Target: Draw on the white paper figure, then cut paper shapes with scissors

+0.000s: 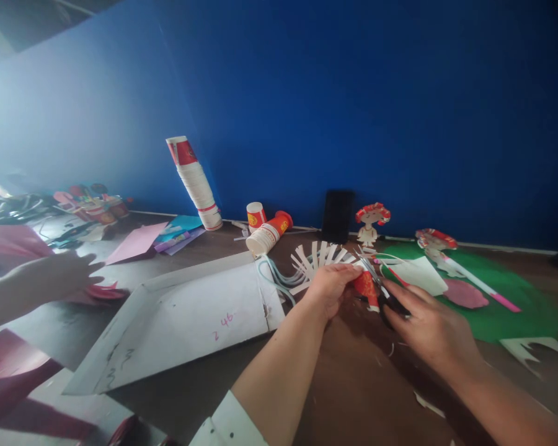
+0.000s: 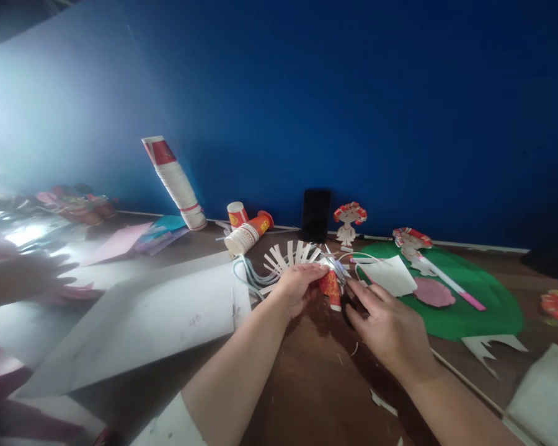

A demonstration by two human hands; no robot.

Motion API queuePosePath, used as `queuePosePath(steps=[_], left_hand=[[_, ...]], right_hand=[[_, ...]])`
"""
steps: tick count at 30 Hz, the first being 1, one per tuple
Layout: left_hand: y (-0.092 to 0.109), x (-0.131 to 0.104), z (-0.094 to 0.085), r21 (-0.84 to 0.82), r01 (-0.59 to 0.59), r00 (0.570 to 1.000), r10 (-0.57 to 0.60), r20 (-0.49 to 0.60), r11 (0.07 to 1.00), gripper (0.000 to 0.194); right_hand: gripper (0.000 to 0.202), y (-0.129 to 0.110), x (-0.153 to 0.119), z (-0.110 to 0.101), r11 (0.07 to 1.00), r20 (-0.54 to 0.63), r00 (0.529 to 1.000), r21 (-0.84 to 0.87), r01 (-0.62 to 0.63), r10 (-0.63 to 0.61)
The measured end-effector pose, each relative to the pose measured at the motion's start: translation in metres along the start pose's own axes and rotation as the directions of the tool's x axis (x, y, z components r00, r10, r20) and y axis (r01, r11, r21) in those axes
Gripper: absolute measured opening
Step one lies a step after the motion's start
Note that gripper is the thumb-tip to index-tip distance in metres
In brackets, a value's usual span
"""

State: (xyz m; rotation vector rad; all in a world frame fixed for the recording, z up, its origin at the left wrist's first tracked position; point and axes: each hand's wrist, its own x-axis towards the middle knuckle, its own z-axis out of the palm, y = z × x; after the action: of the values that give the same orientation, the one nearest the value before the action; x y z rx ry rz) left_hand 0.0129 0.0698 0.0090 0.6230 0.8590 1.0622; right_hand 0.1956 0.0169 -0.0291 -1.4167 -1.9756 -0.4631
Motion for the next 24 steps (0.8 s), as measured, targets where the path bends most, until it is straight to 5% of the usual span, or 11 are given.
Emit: queuePosePath(steps=[24], left_hand=[[-0.0028,0.0004,0.0065,0.080,-0.049,0.998,0.052,-0.038,0.996,0.018]], right_hand=[[0.039,0.0005,-0.0018,0.0005,0.999,0.018,0.999,0.009,-0.031,0.031]])
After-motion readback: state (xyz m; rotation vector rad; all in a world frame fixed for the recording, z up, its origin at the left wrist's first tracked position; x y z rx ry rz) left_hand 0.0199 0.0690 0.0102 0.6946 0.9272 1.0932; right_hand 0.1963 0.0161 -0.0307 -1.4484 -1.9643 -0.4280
